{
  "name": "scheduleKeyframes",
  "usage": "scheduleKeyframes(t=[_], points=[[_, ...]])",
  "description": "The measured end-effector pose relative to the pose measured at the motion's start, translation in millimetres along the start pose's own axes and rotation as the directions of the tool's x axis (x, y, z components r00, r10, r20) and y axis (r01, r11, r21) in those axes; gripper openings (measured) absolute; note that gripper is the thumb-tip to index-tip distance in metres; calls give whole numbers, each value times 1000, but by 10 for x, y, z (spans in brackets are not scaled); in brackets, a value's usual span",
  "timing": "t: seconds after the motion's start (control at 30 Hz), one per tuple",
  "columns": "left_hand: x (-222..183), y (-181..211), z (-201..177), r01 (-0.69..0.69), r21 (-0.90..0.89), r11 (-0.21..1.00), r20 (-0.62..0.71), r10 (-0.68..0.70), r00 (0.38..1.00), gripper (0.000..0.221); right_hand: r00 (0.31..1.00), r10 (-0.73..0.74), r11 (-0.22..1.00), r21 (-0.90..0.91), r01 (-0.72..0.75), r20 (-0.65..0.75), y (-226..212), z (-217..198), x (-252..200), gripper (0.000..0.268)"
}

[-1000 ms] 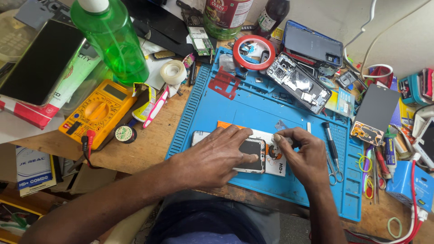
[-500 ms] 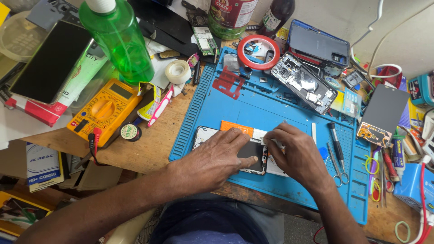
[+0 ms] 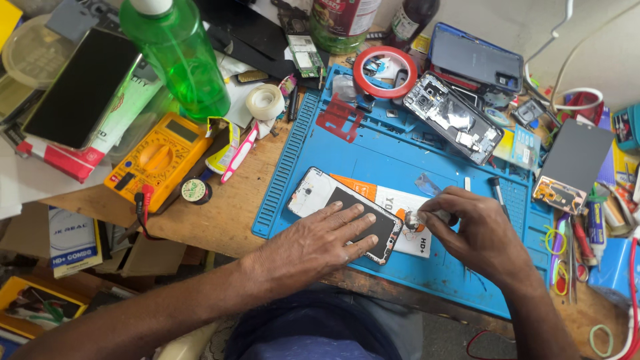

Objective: The person disassembles a smartphone, removes the back cover, and uses a metal spudger to pry and clean the edges of the screen assembly. They then handle the internal battery and circuit board, using tweezers to manipulate small components on the board.

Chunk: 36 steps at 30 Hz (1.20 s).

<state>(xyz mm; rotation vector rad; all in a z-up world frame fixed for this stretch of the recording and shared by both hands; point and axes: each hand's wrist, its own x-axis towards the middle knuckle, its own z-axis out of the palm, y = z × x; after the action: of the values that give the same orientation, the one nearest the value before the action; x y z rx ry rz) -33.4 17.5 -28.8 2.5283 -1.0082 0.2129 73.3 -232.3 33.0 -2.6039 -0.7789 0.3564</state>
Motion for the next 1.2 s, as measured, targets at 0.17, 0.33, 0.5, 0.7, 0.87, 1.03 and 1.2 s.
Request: scheduleKeyframes(t=[0.17,0.33,0.5,0.7,0.87,1.03,1.2], points=[[-18,-75,34,-29,-40,999,14,30,999,48,994,-51,993,103,61,-97,24,273,-87,13],[-36,-80,46,-42,-12,999,-8,42,999,46,998,-12,1000,27,14,-63,-60,354,49,11],[-49,-84,21,-55,-19,998,-43,54,998,43,988,-126,988,73,133,-92,-291,481,428,11],[-99,-85,88,-33,-11,999,-128,31,991,42,992,-102,995,-28,100,-72,-143,373,160,9],[-131,-106,141,-52,-33,998,-145,47,988,41,996,-3,1000,23,5,-90,10,385,-33,12],[-118,-88,25,-84,7,996,-154,84,984,40,994,-74,996,43,78,-82,-386,591,613,13],[-121,-57,5,-67,-23,997,-170,62,983,37,939,-290,953,40,302,-185,-647,649,855,14]])
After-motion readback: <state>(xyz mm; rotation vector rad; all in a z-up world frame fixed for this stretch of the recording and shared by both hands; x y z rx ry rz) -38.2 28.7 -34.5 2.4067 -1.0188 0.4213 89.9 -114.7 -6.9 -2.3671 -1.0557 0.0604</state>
